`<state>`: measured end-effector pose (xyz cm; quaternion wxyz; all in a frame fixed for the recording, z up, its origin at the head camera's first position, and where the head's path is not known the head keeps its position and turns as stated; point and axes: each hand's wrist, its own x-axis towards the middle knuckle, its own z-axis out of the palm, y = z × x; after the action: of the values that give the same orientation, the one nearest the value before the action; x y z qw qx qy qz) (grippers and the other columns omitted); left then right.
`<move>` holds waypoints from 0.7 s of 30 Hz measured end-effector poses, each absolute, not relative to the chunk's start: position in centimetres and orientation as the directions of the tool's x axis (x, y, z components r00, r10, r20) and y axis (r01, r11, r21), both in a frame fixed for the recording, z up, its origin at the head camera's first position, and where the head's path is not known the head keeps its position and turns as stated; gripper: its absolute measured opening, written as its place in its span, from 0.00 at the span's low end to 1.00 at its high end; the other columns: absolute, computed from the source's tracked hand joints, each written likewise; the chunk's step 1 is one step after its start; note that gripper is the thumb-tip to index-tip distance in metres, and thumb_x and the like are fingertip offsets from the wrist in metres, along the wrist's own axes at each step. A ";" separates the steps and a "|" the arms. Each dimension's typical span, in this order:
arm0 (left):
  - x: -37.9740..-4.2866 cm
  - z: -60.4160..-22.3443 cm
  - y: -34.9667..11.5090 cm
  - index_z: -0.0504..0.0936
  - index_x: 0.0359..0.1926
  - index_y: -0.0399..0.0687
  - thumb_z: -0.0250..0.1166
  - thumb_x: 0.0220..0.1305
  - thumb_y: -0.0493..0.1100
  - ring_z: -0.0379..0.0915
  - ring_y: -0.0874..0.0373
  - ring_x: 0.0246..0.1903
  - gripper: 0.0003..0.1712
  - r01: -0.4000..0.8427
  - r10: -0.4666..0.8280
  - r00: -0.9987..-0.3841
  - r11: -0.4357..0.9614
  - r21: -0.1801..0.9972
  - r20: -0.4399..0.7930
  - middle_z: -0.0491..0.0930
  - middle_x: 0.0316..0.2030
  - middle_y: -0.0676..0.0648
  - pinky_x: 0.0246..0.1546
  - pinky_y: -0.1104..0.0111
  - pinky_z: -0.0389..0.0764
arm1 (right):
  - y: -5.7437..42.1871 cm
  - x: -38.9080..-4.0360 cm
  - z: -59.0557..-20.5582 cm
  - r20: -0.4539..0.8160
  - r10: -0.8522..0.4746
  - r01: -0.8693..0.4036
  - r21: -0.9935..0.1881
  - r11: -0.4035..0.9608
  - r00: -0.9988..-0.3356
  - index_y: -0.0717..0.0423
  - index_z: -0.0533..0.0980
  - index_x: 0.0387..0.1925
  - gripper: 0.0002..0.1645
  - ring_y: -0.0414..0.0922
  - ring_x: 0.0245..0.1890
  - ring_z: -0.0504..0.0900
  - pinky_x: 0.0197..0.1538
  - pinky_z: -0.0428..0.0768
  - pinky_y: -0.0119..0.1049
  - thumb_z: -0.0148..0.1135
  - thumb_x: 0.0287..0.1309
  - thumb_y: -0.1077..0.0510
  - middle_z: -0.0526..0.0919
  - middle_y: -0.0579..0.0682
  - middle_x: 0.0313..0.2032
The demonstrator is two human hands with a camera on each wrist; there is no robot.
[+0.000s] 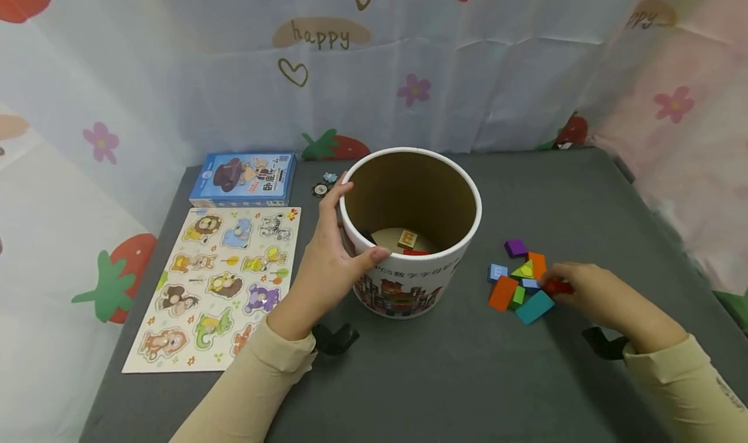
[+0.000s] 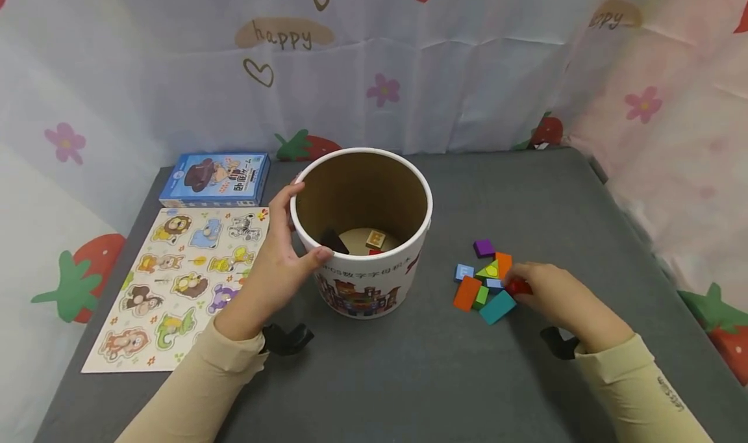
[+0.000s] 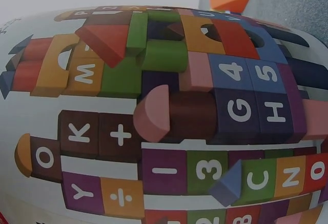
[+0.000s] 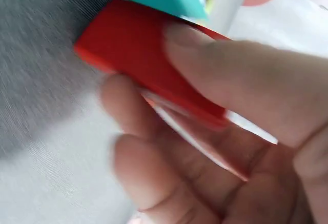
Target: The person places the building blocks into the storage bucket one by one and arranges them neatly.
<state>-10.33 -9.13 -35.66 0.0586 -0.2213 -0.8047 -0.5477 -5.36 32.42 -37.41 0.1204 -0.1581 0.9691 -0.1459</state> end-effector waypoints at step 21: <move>-10.4 -35.8 -9.0 0.43 0.72 0.67 0.58 0.42 0.82 0.62 0.47 0.62 0.61 0.431 0.276 -0.895 0.325 0.842 0.351 0.39 0.72 0.68 0.51 0.51 0.72 | 18.4 -7.4 -23.9 0.449 -0.508 -0.621 -0.144 0.770 -0.735 0.55 0.72 0.38 0.23 0.38 0.24 0.71 0.25 0.73 0.33 0.73 0.40 0.69 0.68 0.46 0.34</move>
<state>-10.41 -8.96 -35.78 0.0716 -0.2179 -0.8108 -0.5385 -7.44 18.36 -23.90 -0.1961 -0.3069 0.9202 -0.1438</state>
